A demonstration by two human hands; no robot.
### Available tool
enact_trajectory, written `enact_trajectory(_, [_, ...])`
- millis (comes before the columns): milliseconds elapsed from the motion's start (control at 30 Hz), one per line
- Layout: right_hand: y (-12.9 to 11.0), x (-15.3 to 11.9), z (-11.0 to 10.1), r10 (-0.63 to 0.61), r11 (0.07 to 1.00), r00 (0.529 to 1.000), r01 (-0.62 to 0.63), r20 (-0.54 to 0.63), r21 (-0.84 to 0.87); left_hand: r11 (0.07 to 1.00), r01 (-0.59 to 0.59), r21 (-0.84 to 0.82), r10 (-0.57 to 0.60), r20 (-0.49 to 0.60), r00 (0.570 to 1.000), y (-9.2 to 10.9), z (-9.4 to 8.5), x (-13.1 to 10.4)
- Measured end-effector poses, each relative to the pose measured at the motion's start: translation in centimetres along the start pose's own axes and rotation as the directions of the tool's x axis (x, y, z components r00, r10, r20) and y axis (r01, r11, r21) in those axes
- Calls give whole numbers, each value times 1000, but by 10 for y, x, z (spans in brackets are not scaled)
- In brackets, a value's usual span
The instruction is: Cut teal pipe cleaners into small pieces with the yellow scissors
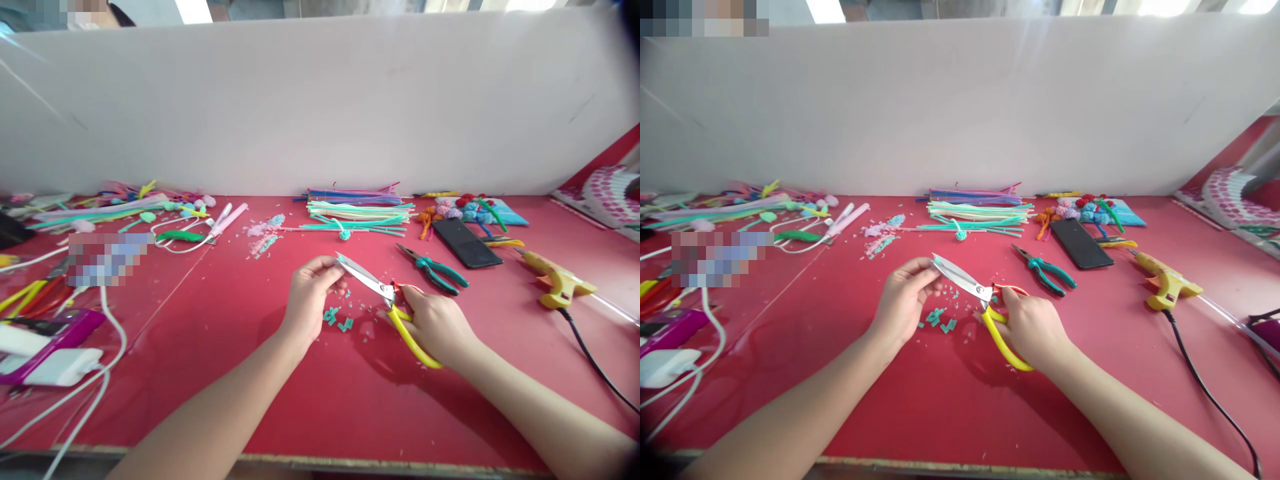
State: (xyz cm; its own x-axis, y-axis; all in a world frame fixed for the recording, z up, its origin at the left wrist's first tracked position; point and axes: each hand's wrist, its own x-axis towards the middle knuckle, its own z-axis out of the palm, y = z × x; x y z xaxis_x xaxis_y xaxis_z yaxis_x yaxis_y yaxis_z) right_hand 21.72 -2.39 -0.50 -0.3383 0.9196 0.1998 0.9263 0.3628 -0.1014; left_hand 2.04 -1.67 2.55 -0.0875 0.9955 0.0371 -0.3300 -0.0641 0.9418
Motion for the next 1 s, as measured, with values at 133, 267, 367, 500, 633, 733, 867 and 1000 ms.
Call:
enact_trajectory(133, [2, 0, 2, -8, 1000, 1000, 8, -6, -8, 1000, 18, 1, -18, -9, 1000, 1, 0, 0])
enact_trajectory(267, [1, -1, 1, -14, 1000, 1000, 14, -7, -17, 1000, 19, -15, -19, 5, 1000, 1, 0, 0])
enact_trajectory(367, [0, -1, 0, -15, 1000, 1000, 15, -5, -19, 999, 12, -31, -12, 17, 1000, 0, 0, 1])
enact_trajectory(500, [0, -1, 0, -7, 1000, 1000, 7, -4, -13, 999, 8, -48, -7, 15, 1000, 0, 0, 1])
enact_trajectory(633, [0, 0, 0, 9, 1000, 1000, -9, 1, -26, 998, 20, -60, -20, 6, 1000, 1, 0, 1])
enact_trajectory(733, [1, 0, 0, 11, 999, 1000, -11, 2, -38, 998, 23, -53, -23, 0, 1000, 1, 0, 1])
enact_trajectory(867, [1, 1, -2, 25, 998, 1000, -24, 6, -54, 999, 8, -40, -8, 5, 1000, 0, -1, 1])
enact_trajectory(1000, [1, 1, -4, 50, 997, 999, -49, 8, -56, 999, 4, -36, -4, 13, 1000, -1, -1, 2])
